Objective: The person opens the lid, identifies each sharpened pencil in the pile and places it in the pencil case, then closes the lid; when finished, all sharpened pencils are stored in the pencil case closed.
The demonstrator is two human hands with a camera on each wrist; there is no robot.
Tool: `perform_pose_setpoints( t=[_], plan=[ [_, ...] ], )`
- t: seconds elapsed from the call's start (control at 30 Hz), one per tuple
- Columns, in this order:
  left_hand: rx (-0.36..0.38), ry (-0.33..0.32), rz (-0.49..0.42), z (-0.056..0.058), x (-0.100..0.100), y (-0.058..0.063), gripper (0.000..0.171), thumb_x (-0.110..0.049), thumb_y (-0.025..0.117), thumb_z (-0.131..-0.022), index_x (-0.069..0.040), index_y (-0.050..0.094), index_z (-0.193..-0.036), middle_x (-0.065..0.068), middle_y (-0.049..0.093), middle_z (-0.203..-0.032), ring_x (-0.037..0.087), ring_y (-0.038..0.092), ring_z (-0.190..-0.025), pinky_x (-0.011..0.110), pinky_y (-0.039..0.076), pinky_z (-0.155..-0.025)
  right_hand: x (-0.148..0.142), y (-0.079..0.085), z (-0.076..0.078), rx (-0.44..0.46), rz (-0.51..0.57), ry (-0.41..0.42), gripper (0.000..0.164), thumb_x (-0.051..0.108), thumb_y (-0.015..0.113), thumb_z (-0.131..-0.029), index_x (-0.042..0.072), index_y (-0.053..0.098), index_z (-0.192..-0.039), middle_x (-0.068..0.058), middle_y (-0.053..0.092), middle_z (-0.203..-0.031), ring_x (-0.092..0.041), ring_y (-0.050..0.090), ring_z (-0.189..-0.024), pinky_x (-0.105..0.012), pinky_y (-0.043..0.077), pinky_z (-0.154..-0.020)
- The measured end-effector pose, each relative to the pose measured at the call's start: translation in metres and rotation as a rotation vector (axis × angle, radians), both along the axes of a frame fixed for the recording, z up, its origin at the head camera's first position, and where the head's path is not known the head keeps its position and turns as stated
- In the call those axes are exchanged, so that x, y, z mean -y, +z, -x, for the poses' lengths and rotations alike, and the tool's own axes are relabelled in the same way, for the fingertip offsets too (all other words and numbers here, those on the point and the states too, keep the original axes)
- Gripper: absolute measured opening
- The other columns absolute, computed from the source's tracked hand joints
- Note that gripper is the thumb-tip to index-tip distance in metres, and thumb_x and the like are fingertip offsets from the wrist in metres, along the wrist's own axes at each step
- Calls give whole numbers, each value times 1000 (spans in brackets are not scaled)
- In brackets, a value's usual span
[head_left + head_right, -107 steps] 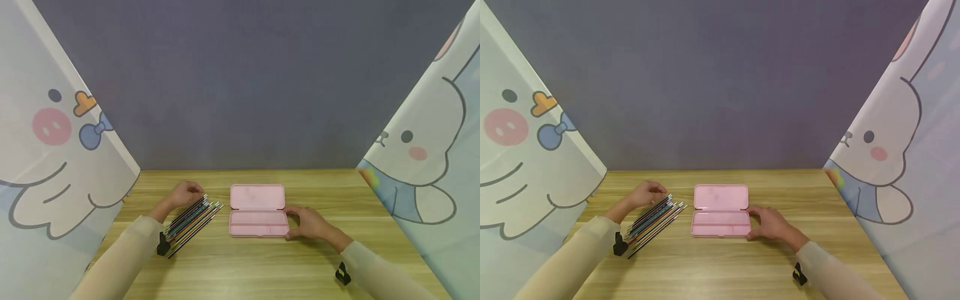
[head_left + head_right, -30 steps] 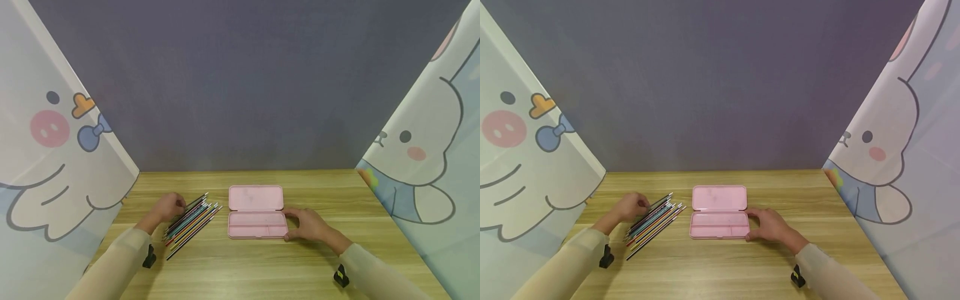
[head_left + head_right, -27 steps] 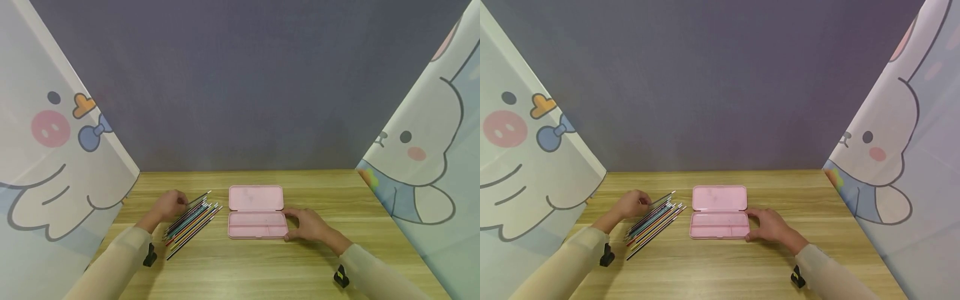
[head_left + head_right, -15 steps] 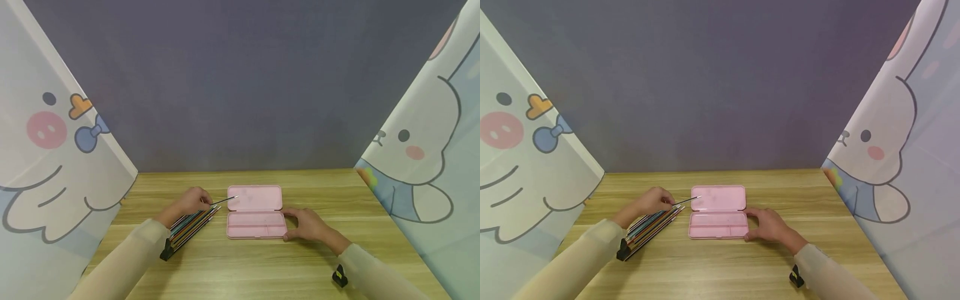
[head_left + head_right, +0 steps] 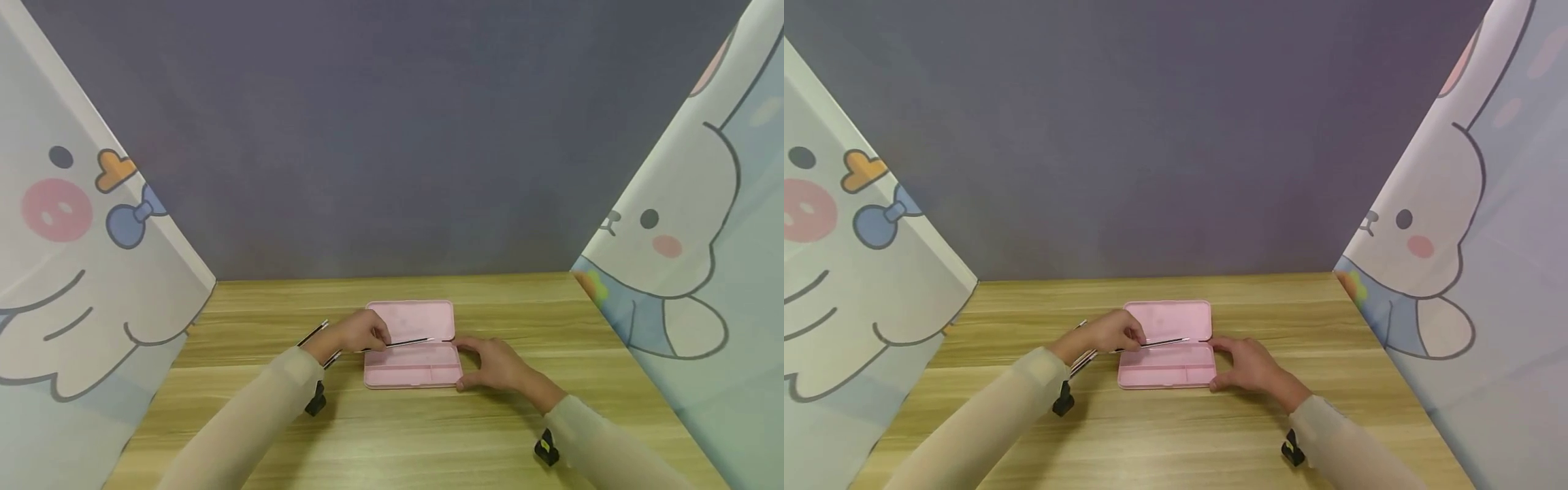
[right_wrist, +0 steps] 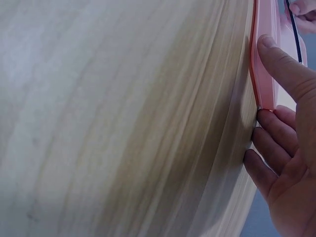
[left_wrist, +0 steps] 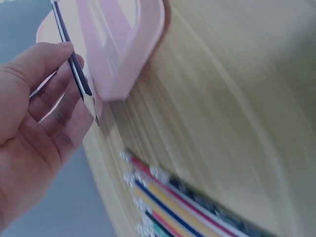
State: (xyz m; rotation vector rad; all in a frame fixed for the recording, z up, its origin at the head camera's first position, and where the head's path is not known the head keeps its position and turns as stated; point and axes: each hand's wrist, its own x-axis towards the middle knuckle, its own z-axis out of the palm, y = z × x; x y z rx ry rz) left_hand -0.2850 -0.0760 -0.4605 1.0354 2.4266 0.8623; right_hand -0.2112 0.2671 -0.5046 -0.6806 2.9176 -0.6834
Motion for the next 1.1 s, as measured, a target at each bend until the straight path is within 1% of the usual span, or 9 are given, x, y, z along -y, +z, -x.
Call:
perform_pose_setpoints(
  t=[0.07, 0.2, 0.27, 0.37, 0.53, 0.67, 0.83, 0.97, 1.1],
  plan=[
    [7, -5, 8, 1, -8, -3, 9, -1, 76, -87, -2, 80, -95, 3, 76, -91, 5, 64, -79, 24, 54, -73, 1, 0, 1, 8, 4, -5, 88, 59, 92, -64, 24, 63, -139, -4, 69, -134, -29, 66, -120, -52, 51, -101],
    [-2, -35, 29, 2, -22, -9, 6, -2, 77, -87, -4, 80, -92, 1, 76, -87, 4, 63, -76, 23, 54, -71, 1, -2, 1, 12, -2, -9, 88, 61, 91, -64, 24, 63, -139, -4, 69, -134, -29, 66, -119, -52, 51, -101],
    [-15, -49, 59, 1, -29, -11, 5, -5, 78, -88, -5, 81, -92, 0, 76, -86, 3, 63, -75, 22, 54, -71, 1, -2, 1, 12, -6, -9, 89, 62, 91, -64, 24, 63, -139, -4, 69, -135, -29, 66, -119, -52, 51, -101],
    [-52, -59, 107, -1, -36, -11, 7, -5, 78, -87, -8, 82, -92, -1, 76, -88, 3, 62, -75, 22, 54, -72, 1, -3, 2, 8, -6, -9, 90, 62, 91, -64, 23, 63, -140, -5, 69, -134, -30, 66, -118, -52, 51, -101],
    [-113, -39, 192, -5, -46, -10, 9, -7, 80, -85, -13, 83, -92, -6, 77, -91, 2, 63, -79, 22, 54, -77, 1, -3, 2, 9, 1, -10, 90, 61, 91, -64, 22, 63, -140, -6, 69, -135, -31, 66, -119, -53, 51, -101],
    [-145, -50, 245, -8, -54, -11, 11, -8, 80, -85, -16, 83, -91, -10, 76, -91, 2, 63, -85, 23, 53, -81, 2, -1, 3, 15, 0, -10, 89, 60, 91, -64, 22, 63, -139, -6, 69, -134, -30, 66, -119, -52, 52, -100],
    [-167, -50, 292, -11, -61, -16, 15, -7, 79, -84, -19, 83, -92, -10, 76, -91, 5, 65, -88, 24, 54, -83, 2, -1, 2, 6, -5, -11, 89, 60, 92, -63, 22, 64, -138, -7, 70, -132, -29, 68, -114, -51, 53, -97],
    [-190, -45, 312, -13, -63, -18, 15, -8, 80, -83, -20, 83, -92, -11, 76, -93, 6, 66, -90, 25, 54, -86, 4, -1, 0, 1, -9, -8, 88, 58, 92, -65, 19, 64, -139, -8, 71, -131, -29, 68, -114, -51, 53, -97],
    [-222, -67, 315, -14, -63, -18, 14, -9, 80, -86, -21, 84, -92, -11, 77, -95, 6, 66, -91, 25, 54, -87, 3, 1, -1, -5, -21, 7, 89, 56, 91, -66, 18, 63, -141, -8, 70, -132, -30, 67, -116, -51, 52, -98]
  ],
)
